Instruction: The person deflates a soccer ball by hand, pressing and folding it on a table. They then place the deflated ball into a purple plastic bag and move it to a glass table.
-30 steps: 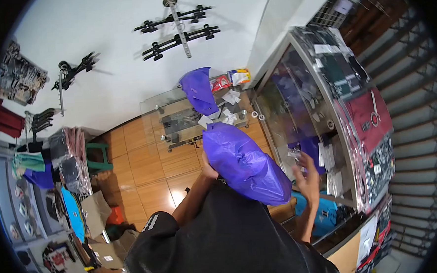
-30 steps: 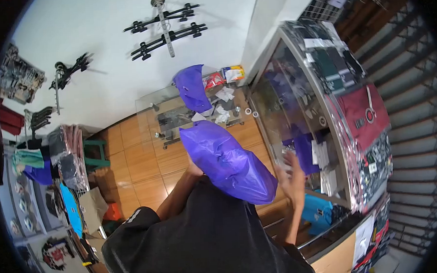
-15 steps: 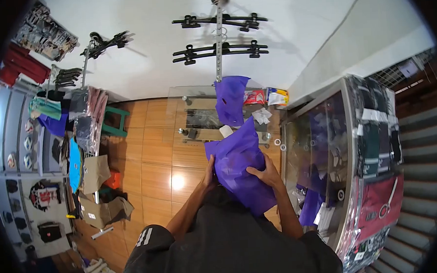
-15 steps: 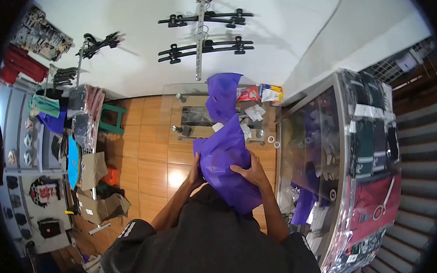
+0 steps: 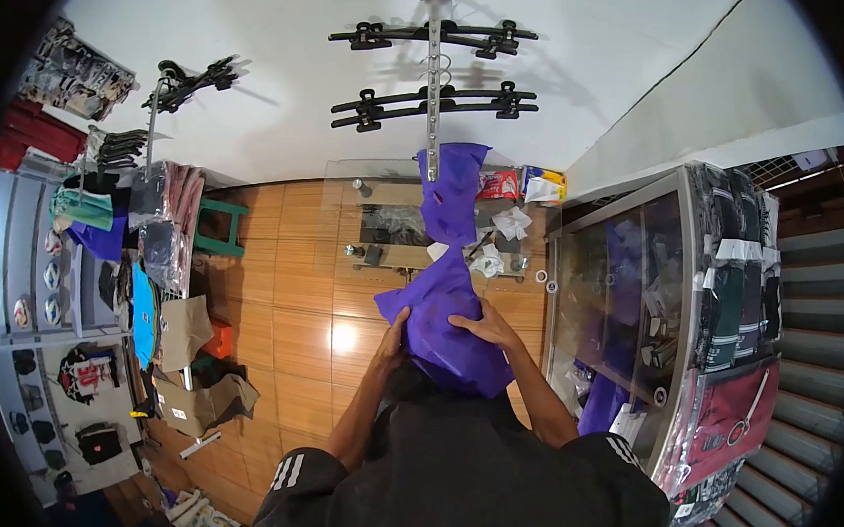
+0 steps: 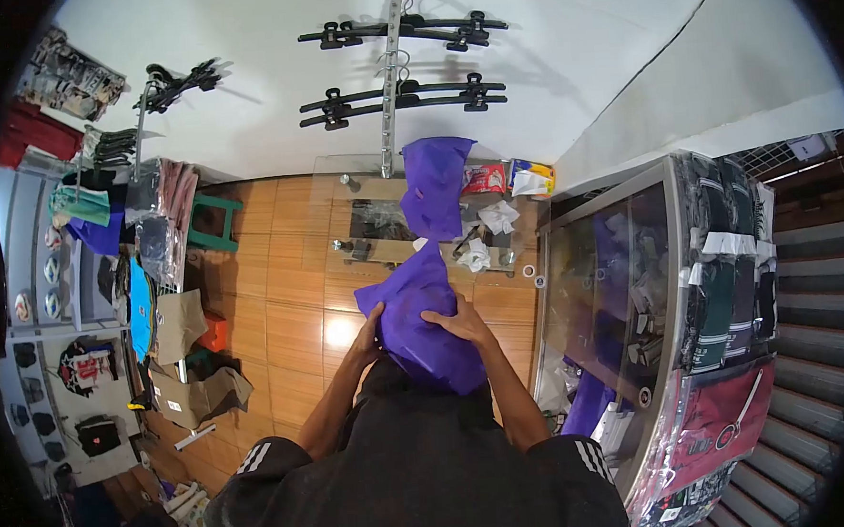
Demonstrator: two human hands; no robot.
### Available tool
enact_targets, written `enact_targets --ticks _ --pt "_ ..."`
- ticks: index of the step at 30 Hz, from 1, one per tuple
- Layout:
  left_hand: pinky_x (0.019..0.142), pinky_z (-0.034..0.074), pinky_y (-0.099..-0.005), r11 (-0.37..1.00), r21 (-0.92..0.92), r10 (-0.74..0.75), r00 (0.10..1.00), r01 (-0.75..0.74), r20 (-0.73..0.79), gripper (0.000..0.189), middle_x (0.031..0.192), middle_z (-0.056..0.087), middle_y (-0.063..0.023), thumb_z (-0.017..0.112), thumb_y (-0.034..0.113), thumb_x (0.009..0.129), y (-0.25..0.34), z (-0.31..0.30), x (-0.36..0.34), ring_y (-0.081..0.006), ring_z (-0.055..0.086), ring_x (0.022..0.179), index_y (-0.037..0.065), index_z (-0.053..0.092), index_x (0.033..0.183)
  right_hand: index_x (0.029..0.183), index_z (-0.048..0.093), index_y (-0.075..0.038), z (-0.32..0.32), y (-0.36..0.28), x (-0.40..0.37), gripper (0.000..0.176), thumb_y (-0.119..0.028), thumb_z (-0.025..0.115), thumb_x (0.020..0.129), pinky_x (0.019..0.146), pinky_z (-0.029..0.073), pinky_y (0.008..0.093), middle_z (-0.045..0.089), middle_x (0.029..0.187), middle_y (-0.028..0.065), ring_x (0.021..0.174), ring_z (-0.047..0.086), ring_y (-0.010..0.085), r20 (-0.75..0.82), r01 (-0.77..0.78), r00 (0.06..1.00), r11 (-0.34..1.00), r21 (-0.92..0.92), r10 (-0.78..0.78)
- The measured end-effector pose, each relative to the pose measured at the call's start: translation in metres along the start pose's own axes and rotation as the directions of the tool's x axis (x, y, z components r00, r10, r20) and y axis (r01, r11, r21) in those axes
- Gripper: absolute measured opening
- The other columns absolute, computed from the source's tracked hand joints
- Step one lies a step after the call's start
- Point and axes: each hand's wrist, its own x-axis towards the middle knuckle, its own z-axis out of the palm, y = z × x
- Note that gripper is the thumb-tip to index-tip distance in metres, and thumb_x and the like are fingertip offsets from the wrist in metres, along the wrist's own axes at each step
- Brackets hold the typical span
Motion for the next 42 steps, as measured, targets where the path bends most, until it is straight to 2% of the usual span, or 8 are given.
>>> enact_targets --ticks 5,10,16,22,29,37,40,42 --pt "0.113 0.027 -0.0628 0.985 0.118 -0.129 0.991 0.125 0.027 0.115 0.162 0.028 -0.0194 0.063 0.081 0.077 0.006 -0.045 0.047 -0.0396 0.029 0.146 0.010 0.026 0.160 0.149 0.038 0.009 0.034 0.034 0.046 0.124 -0.066 0.086 0.063 0.113 0.042 0.0411 0.052 0.144 0.0270 0.133 0.052 0.0349 -0.080 -0.173 0.984 0.974 -0.149 0.162" --pt "0.102 0.052 -0.0487 0.996 0.017 -0.093 0.996 0.093 -0.013 0.107 0.138 0.057 -0.0238 0.080 0.063 0.076 0.003 -0.128 0.149 -0.0349 0.062 0.119 -0.009 0.041 0.145 0.150 0.038 0.006 0.078 0.057 0.111 0.123 -0.069 0.084 0.064 0.111 0.044 0.0412 0.050 0.146 0.0261 0.132 0.053 0.0344 -0.031 -0.244 0.969 0.970 -0.004 0.244" --pt "0.098 0.055 -0.0424 0.987 0.156 -0.021 0.993 0.039 -0.115 0.099 0.131 0.061 -0.0253 0.082 0.056 0.078 0.037 -0.177 0.226 -0.0319 0.066 0.115 -0.014 0.046 0.139 0.158 0.027 -0.005 0.104 0.004 0.163 0.124 -0.068 0.083 0.067 0.107 0.047 0.0503 0.045 0.151 0.0213 0.133 0.052 0.0350 0.228 -0.429 0.892 0.889 0.158 0.390" --pt "0.095 0.056 -0.0402 0.962 0.265 0.129 0.968 -0.069 -0.216 0.095 0.124 0.064 -0.0230 0.084 0.054 0.075 0.061 -0.201 0.306 -0.0308 0.067 0.109 -0.012 0.051 0.135 0.156 0.028 -0.005 0.139 0.072 0.269 0.111 -0.060 0.080 0.076 0.107 0.047 0.0491 0.046 0.151 0.0189 0.133 0.052 0.0323 0.168 -0.416 0.909 0.861 0.292 0.382" --pt "0.100 0.052 -0.0407 0.905 0.361 0.315 0.926 -0.226 -0.210 0.107 0.138 0.054 -0.0234 0.088 0.046 0.073 0.084 -0.217 0.397 -0.0309 0.059 0.120 -0.009 0.034 0.147 0.157 0.022 0.000 0.159 0.122 0.385 0.110 -0.044 0.083 0.076 0.107 0.047 0.0409 0.047 0.148 0.0222 0.131 0.054 0.0322 -0.001 -0.256 0.965 0.940 0.225 0.263" --pt "0.111 0.042 -0.0418 0.652 0.642 0.566 0.822 -0.403 -0.058 0.105 0.145 0.047 -0.0250 0.086 0.037 0.076 0.070 -0.222 0.455 -0.0341 0.052 0.130 -0.002 0.028 0.154 0.159 0.016 -0.002 0.182 0.140 0.368 0.100 -0.029 0.077 0.084 0.104 0.048 0.0417 0.047 0.147 0.0196 0.129 0.053 0.0319 -0.150 -0.107 0.972 0.909 0.404 0.181" --pt "0.111 0.042 -0.0423 0.611 0.753 0.553 0.813 -0.245 -0.183 0.098 0.144 0.048 -0.0281 0.081 0.035 0.080 0.073 -0.220 0.440 -0.0361 0.051 0.131 -0.003 0.030 0.154 0.159 0.013 -0.004 0.194 0.157 0.334 0.100 -0.030 0.076 0.086 0.102 0.048 0.0438 0.049 0.146 0.0185 0.129 0.053 0.0314 -0.096 -0.240 0.937 0.818 0.523 0.337" --pt "0.115 0.036 -0.0445 0.638 0.696 0.580 0.800 -0.329 -0.153 0.099 0.151 0.038 -0.0315 0.079 0.040 0.081 0.066 -0.233 0.437 -0.0422 0.039 0.139 0.002 0.029 0.157 0.161 0.013 -0.009 0.198 0.152 0.304 0.101 -0.032 0.077 0.086 0.104 0.046 0.0498 0.047 0.150 0.0187 0.132 0.052 0.0344 -0.046 -0.342 0.898 0.760 0.553 0.438"
